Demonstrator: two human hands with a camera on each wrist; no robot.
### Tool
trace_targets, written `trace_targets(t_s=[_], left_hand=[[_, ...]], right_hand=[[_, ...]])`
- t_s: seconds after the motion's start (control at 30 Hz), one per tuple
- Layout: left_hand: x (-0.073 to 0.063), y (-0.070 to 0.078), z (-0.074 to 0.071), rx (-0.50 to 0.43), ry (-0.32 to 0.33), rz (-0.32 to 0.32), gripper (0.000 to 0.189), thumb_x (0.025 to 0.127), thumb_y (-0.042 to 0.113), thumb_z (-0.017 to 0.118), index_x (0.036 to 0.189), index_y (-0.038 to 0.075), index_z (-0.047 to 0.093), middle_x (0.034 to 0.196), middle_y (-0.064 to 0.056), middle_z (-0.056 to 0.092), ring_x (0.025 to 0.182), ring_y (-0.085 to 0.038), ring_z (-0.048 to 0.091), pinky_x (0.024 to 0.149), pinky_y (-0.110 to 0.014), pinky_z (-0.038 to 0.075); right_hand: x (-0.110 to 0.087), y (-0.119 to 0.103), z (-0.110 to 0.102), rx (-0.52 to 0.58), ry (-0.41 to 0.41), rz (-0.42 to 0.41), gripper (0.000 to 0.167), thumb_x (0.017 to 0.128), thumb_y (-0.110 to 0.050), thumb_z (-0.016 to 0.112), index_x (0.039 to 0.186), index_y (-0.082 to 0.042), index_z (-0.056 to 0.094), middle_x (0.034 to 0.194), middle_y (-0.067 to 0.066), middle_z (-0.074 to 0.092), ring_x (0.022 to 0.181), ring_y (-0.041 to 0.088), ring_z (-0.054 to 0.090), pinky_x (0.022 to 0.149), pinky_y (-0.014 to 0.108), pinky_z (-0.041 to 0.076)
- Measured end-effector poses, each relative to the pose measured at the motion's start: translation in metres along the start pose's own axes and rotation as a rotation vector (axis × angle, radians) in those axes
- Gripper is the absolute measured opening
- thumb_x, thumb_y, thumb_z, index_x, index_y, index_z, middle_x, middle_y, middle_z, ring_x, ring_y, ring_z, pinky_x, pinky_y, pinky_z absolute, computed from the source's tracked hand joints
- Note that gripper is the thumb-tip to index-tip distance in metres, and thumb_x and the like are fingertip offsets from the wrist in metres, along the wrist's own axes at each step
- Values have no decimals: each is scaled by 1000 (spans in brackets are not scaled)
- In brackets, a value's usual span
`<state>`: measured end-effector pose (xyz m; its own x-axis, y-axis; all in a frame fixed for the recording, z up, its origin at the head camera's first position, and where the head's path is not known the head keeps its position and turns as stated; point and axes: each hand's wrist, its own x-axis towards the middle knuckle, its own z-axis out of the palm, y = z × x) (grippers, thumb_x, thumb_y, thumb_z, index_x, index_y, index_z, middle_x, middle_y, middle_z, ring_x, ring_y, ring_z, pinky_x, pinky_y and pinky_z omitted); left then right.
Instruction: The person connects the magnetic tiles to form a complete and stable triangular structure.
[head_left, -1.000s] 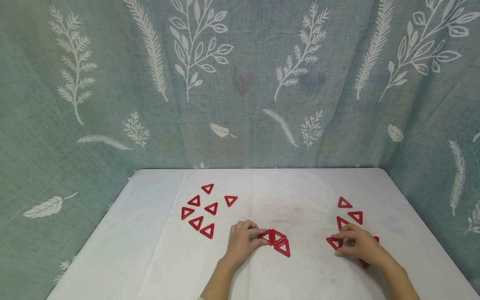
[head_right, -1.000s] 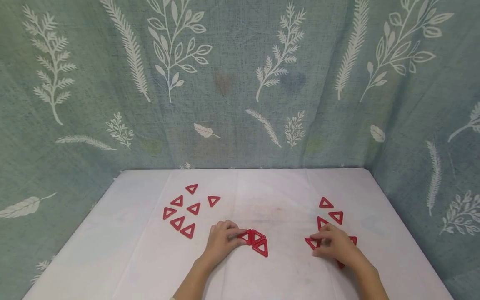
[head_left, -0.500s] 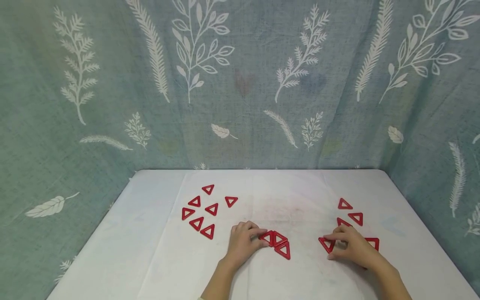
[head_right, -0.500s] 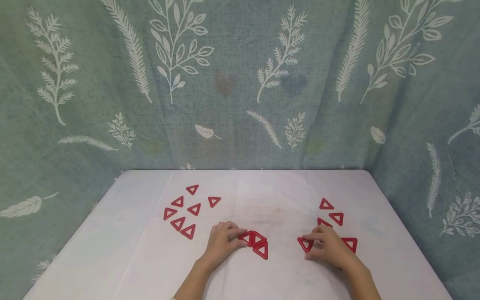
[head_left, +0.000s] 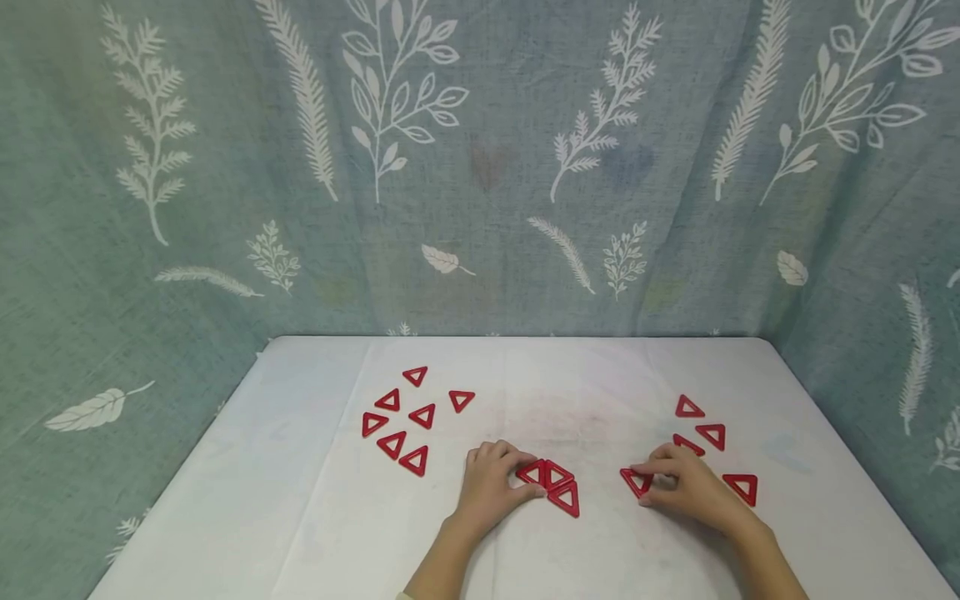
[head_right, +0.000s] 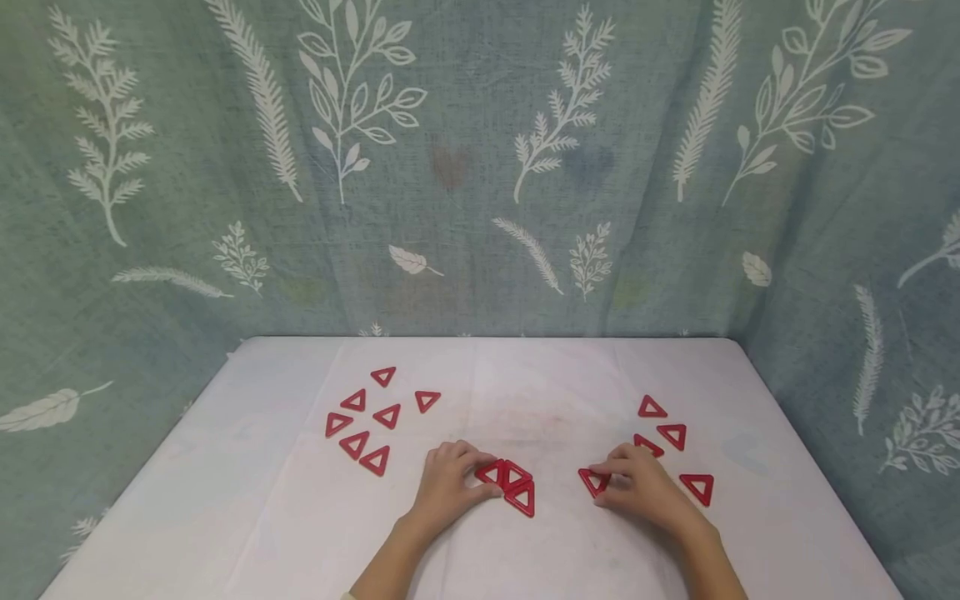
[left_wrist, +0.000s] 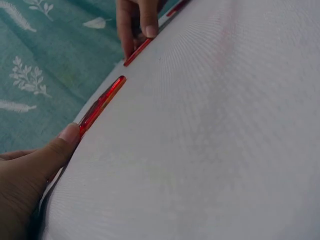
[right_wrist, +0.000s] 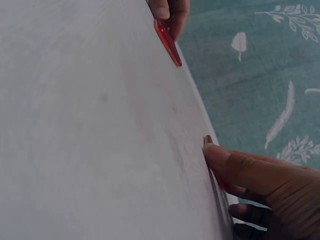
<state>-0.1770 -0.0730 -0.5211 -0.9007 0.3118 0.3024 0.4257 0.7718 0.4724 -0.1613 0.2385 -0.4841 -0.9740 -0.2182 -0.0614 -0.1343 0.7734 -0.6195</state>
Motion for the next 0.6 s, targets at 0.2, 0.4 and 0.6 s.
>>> trace_targets(t_s=[0.2,0.4,0.6], left_hand=[[0,1,-1,-24,-22,-5,46,72,57,72,107,27,70,92,12,55,90,-9,45,86,-36,34],[0,0,-3,-38,-31,3,45,72,56,72,107,28,70,92,12,55,91,-9,45,87,-37,33],[0,-2,-3,-50,-41,9,44,72,55,73,108,29,70,92,13,54,90,-8,44,86,-36,32]], right_hand=[[5,-4,5,12,9,-63,43,67,-36,83,106,-19,74,95,-4,54,92,16,45,74,32,45],[14,-5,10,77,-27,-117,41,70,-35,82,107,-20,73,97,-4,53,93,17,44,74,29,42],[24,-9,18,102,-34,-141,39,70,-35,82,106,-22,74,97,-5,54,94,17,44,76,33,41]])
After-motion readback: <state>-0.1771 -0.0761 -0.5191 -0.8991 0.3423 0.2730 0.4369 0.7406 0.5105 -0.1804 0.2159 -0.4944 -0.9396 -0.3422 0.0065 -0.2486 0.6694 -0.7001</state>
